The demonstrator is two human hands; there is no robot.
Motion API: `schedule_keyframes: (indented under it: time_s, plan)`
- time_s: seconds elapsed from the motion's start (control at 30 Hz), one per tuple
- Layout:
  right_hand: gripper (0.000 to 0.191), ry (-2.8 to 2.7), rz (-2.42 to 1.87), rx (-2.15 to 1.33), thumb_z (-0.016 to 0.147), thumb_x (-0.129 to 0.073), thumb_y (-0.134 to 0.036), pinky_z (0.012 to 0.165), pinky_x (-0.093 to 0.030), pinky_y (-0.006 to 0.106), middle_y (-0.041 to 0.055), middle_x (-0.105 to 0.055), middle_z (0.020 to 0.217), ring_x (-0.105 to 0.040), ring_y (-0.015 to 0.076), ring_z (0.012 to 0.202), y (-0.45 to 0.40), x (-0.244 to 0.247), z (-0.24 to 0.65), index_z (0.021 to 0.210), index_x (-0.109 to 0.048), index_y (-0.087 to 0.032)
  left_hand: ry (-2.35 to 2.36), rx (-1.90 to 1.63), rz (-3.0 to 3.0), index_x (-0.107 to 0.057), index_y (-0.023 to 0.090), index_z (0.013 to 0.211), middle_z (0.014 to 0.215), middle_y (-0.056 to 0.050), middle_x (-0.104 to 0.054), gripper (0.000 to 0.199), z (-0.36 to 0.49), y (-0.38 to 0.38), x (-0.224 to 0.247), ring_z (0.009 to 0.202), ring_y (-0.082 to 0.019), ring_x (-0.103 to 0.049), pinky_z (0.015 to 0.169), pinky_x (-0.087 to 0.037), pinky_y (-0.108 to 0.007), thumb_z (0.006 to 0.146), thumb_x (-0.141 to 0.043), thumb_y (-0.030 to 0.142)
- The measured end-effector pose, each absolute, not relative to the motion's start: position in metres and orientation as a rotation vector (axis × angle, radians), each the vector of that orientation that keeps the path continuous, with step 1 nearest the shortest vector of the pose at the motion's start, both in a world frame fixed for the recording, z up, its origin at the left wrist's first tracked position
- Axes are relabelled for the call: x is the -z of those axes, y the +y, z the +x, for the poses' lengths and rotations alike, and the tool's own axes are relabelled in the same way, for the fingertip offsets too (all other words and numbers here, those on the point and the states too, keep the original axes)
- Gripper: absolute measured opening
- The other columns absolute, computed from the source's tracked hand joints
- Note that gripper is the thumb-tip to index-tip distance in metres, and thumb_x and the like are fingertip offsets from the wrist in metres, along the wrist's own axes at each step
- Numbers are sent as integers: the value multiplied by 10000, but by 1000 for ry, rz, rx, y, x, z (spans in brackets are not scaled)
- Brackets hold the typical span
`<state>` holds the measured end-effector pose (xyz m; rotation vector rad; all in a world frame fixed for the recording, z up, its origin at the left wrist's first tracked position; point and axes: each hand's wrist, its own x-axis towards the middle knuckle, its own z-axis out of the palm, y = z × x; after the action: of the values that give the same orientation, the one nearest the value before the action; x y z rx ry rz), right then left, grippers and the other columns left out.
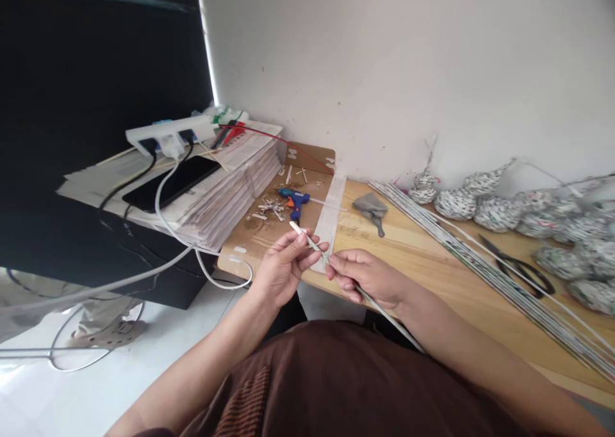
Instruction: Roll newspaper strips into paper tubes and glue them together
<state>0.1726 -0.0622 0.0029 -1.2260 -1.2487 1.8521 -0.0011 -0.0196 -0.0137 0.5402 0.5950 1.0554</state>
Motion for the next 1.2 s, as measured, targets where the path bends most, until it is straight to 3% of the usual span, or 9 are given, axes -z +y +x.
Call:
schedule_keyframes:
  time_s: [0.1, 0.27, 0.37, 0.5, 0.67, 0.8, 1.07, 1.2]
  plan:
    - [371, -1261, -1211, -1897, 888, -463, -534, 399, -261, 198, -75, -355, 534, -352, 60, 380, -64, -1, 175, 833, -527, -173, 611, -1057, 543, -683, 119, 869, 813, -48, -689, 86, 0, -20, 14, 841, -200, -710, 669, -582, -194, 791, -670, 152]
    - [283, -1818, -1475, -919, 897, -519, -409, 524, -295, 236, -36, -466, 586, -444, 89, 527, -73, -5, 173, 731, -513, -180, 641, -1082, 557, -680, 118, 881, 810, -45, -687, 105, 4, -18, 16, 839, -193, -709, 687, -578, -196, 786, -677, 164]
    - [250, -1945, -1499, -687, 937, -459, -321, 572, -308, 245, -26, -521, 611, -475, 95, 571, -77, -8, 174, 752, -556, -184, 639, -1072, 563, -682, 116, 894, 818, -52, -692, 125, 6, -18, 17, 846, -198, -708, 686, -579, -200, 779, -684, 164]
    - [284, -1854, -1519, -931, 951, -421, -375, 549, -332, 231, -28, -511, 582, -472, 92, 526, -76, -7, 179, 856, -621, -197, 634, -1063, 556, -689, 115, 894, 819, -56, -699, 125, 8, -19, 17, 831, -195, -710, 673, -582, -202, 775, -686, 152]
    - [369, -1456, -1285, -1646, 926, -437, -481, 450, -340, 205, -56, -425, 494, -418, 70, 402, -72, 1, 188, 807, -573, -159, 639, -1046, 531, -698, 115, 880, 806, -52, -706, 95, 10, -20, 17, 757, -159, -709, 638, -583, -195, 799, -653, 137]
    - [321, -1135, -1032, -2009, 910, -491, -440, 410, -327, 195, -71, -387, 467, -374, 62, 369, -70, 9, 192, 772, -540, -154, 652, -1035, 500, -706, 113, 869, 800, -59, -715, 96, 12, -21, 18, 729, -136, -702, 625, -577, -177, 814, -628, 115]
    - [337, -1089, -1024, -2038, 905, -475, -452, 400, -334, 207, -63, -408, 445, -393, 76, 353, -73, 13, 192, 745, -524, -159, 637, -1034, 513, -712, 115, 861, 782, -57, -717, 91, 15, -24, 20, 709, -119, -692, 640, -574, -173, 794, -650, 106]
    - [361, -1455, -1341, -1476, 870, -517, -510, 459, -342, 209, -36, -479, 558, -465, 86, 465, -81, 8, 187, 763, -533, -166, 676, -1058, 493, -706, 106, 831, 750, -54, -705, 66, 17, -24, 18, 704, -121, -687, 639, -574, -177, 777, -670, 110]
